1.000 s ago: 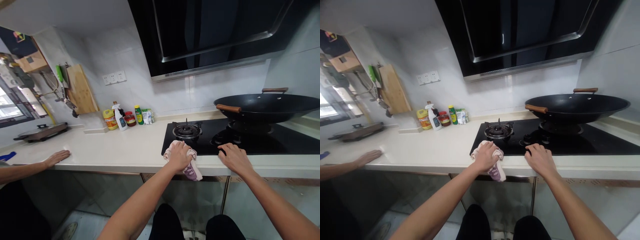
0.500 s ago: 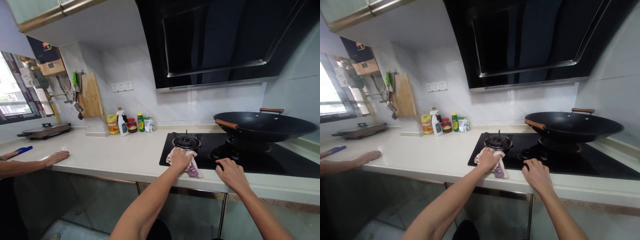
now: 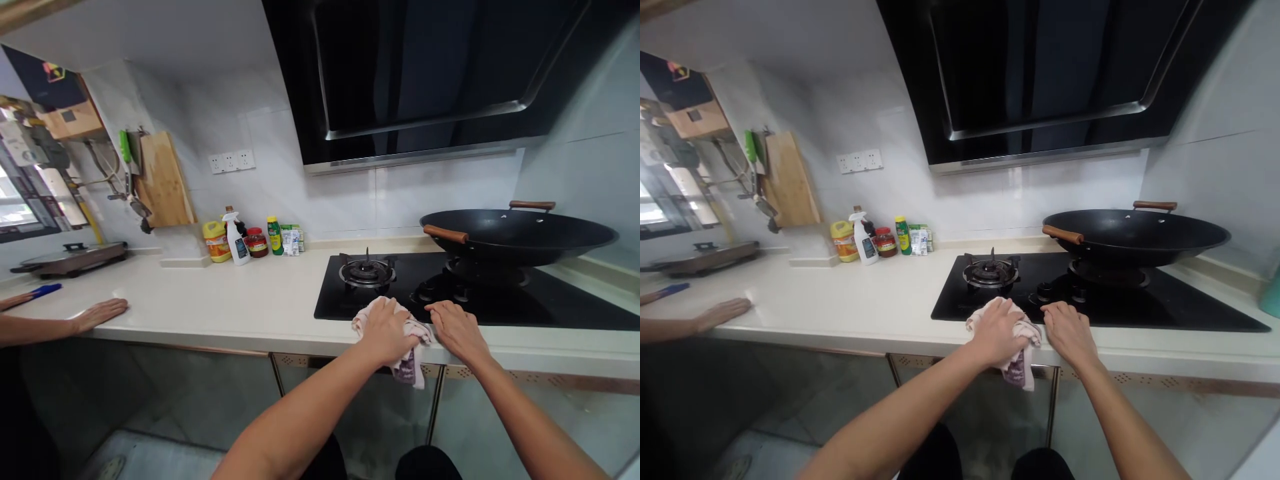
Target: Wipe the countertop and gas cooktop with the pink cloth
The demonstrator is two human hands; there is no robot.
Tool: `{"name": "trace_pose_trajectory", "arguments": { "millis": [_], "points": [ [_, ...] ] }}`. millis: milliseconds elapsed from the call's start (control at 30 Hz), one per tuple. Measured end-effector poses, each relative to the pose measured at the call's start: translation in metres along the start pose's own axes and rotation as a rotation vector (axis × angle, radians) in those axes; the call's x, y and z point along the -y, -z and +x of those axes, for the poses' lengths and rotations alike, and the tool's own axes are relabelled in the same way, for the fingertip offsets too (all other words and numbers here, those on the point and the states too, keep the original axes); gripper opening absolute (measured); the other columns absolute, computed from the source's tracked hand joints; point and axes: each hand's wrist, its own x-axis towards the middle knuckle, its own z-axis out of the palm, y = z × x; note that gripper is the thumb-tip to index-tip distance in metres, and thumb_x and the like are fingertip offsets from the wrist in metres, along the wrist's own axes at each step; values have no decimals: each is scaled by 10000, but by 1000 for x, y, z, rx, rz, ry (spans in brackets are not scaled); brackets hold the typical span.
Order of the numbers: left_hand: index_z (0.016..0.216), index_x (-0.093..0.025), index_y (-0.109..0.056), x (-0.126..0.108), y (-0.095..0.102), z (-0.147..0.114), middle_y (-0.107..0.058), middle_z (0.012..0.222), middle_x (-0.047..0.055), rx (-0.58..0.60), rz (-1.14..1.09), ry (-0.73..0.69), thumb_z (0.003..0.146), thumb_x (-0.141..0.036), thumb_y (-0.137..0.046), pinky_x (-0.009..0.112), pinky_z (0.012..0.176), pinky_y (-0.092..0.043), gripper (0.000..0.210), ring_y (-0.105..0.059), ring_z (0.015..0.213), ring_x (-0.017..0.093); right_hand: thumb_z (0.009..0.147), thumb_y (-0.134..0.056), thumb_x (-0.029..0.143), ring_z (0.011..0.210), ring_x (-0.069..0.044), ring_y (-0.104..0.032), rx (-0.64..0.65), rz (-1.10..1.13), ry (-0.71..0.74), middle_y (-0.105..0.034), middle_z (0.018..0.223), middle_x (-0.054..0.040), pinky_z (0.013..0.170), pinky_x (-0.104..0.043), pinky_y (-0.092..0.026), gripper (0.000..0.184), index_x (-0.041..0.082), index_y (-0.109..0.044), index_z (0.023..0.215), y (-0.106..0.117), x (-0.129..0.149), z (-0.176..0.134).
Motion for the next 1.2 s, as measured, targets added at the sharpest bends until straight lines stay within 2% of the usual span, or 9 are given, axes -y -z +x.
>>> {"name": "trace_pose_trajectory", "arguments": {
  "millis": [133,333,500,633,767,900,1067,1200],
  "points": [
    [1305,-246,-682,1,-3,28,-498,1556,98,57,-5,178,870,-591,-628,525,1257,-257,558,-363,1486,340,1030,-286,320,1137,-238,-581,3,-27,11,-652,1226,-66,951,-413,-409,420,274,-673,1186,-2,-4,1],
    [1229,-254,-708,0,-13,47,-545,1496,94,-86,46,230,975,-559,-513,554,1253,-213,443,-352,1479,325,1017,-306,300,1143,-246,-575,16,-67,20,-644,1236,-80,942,-416,-400,404,254,-658,1209,-2,-3,0],
    [1200,-225,-693,11,-4,64,-674,1259,105,-114,32,294,1011,-478,-484,482,1175,-337,378,-525,1280,277,1015,-293,301,1143,-242,-580,7,-59,31,-646,1246,-80,948,-420,-402,421,254,-659,1220,-5,-4,-1],
    [1182,-192,-689,16,-1,67,-685,1215,139,-94,35,341,1004,-459,-477,539,1065,-412,384,-560,1211,325,1009,-306,319,1142,-247,-585,10,-31,37,-651,1244,-75,953,-431,-408,419,255,-669,1208,-8,-7,1],
    [1182,-218,-692,14,-3,56,-667,1272,130,-15,39,279,932,-538,-561,557,1047,-420,427,-522,1266,365,999,-337,335,1155,-252,-583,-21,-18,32,-657,1248,-73,951,-431,-412,404,258,-682,1195,-9,-7,2],
    [1195,-242,-686,14,3,42,-677,1281,101,68,46,164,899,-479,-599,524,1043,-449,390,-536,1249,343,982,-378,322,1110,-237,-611,-61,-1,12,-690,1178,-66,932,-395,-423,374,253,-723,1107,-8,-4,4],
    [1234,-235,-665,16,15,21,-648,1355,91,111,39,27,904,-427,-604,503,1103,-429,387,-507,1302,328,985,-376,298,1098,-235,-616,-105,4,-39,-706,1125,-86,924,-373,-415,369,203,-727,1051,-5,-1,5],
    [1177,-225,-701,27,25,-9,-631,1400,84,100,-32,-138,897,-367,-630,449,1193,-362,322,-506,1338,288,987,-378,296,1072,-241,-609,-90,-2,-64,-706,1087,-84,892,-377,-397,366,206,-732,987,-1,2,5]
  ]
}}
